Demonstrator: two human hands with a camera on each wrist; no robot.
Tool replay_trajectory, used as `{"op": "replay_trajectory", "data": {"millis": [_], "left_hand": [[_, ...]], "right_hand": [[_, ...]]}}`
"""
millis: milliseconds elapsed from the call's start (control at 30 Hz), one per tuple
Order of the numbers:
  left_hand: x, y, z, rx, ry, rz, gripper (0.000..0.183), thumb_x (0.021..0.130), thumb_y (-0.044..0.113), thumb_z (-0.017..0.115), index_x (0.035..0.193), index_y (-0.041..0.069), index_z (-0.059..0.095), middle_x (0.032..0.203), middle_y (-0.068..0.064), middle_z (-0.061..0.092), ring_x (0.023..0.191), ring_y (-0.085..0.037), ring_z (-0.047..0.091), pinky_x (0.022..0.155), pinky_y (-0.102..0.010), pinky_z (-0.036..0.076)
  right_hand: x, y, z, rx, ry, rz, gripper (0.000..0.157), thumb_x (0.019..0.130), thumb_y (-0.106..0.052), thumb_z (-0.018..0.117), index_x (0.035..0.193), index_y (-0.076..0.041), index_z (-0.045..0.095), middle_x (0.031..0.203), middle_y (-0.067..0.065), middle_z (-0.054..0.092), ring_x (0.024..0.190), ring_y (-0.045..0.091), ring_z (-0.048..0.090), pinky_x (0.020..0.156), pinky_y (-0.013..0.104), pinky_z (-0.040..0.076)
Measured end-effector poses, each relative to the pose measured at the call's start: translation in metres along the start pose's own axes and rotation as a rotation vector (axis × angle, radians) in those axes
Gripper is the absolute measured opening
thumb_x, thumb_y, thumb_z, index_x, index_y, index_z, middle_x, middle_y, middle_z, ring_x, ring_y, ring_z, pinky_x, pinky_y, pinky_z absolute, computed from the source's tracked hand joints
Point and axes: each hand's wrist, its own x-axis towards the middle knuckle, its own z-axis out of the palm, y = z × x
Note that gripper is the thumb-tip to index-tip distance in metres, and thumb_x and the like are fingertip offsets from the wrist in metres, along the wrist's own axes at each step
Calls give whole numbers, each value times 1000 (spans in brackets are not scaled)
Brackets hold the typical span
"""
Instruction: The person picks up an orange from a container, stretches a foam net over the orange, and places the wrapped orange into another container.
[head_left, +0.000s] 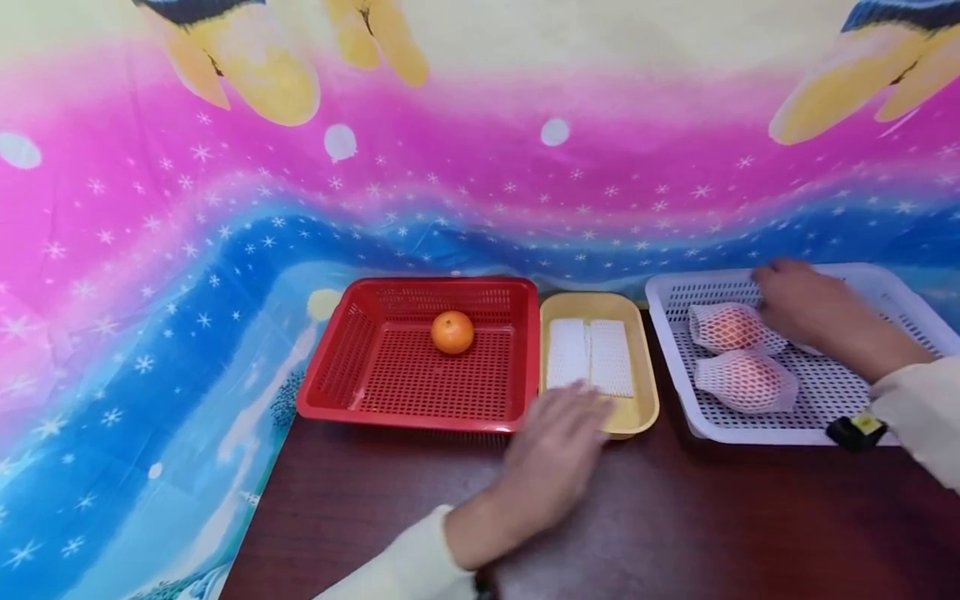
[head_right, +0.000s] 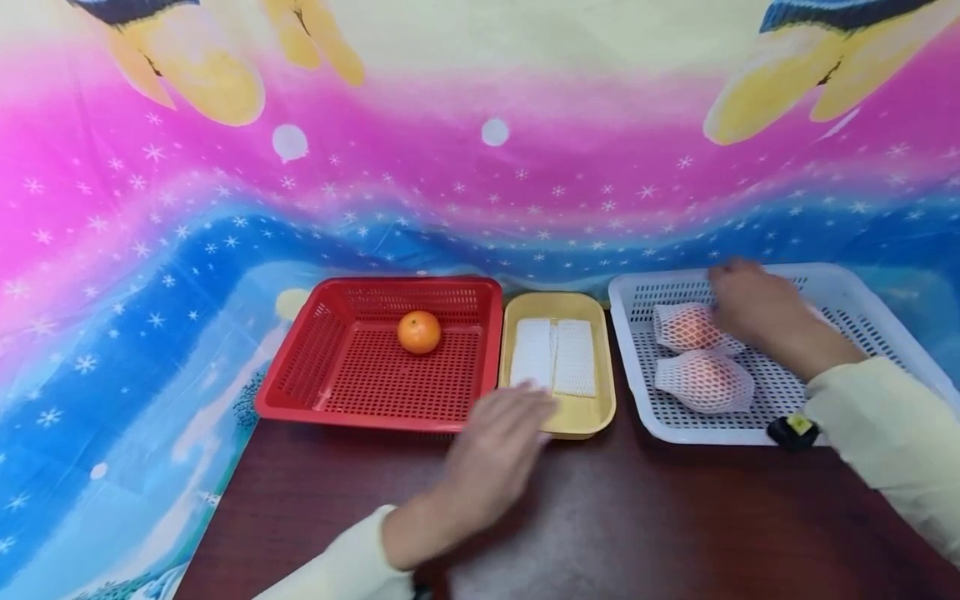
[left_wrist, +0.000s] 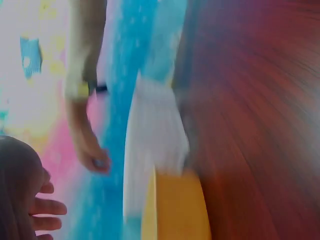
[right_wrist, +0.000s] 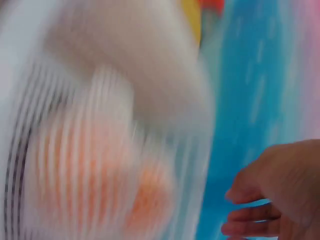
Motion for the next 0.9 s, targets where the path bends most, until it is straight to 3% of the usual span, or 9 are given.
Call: {"op": "replay_trajectory", "data": {"millis": [67,200,300,433,533,700,900], "left_hand": [[-26,-24,-17,3,60,-89,33,106,21,50,129,5,66,129,-11,69,129,-29,61,112,-48,46],[-75,-63,-49,27,49,-332,36,102,17,57,134,0,62,132,-19,65,134,-39,55,112,-59,42],[-105,-81,-66,70,-54,-525,46,99,14,64,142,0,56,140,-25,58,141,-44,45,114,-64,36],[-130,-95,-77,98,-246,-694,57,100,18,65,153,6,47,153,-27,46,151,-45,31,118,-68,28],[-138,-106,-77,105,-287,-706,57,101,19,64,154,11,46,157,-25,45,153,-44,30,120,-68,24],[-139,-119,-73,141,-256,-661,45,98,17,68,143,15,62,146,-20,59,144,-43,45,117,-72,28],[-137,-124,-74,122,-261,-661,39,98,15,68,137,15,67,139,-19,65,140,-42,50,114,-73,31]], "right_hand": [[1,-45,-9,61,44,-78,49,97,-15,61,139,9,51,139,37,49,122,56,51,90,73,48],[13,-129,-14,163,143,-255,44,98,-23,65,133,3,59,133,26,60,118,44,60,92,63,53],[29,-178,-12,202,177,-381,43,98,-27,67,130,1,60,129,20,64,120,38,61,97,56,54],[62,-235,-6,175,97,-479,52,98,-33,69,138,-2,56,137,18,61,128,36,57,105,51,52],[90,-273,2,100,-10,-524,63,98,-37,69,147,-2,49,147,19,53,138,37,50,114,50,45],[126,-325,19,14,-204,-573,74,98,-33,70,157,-6,36,163,19,35,152,38,33,123,51,33],[145,-358,25,-43,-289,-518,80,96,-27,72,162,-12,29,164,15,32,150,35,34,117,48,42]]}}
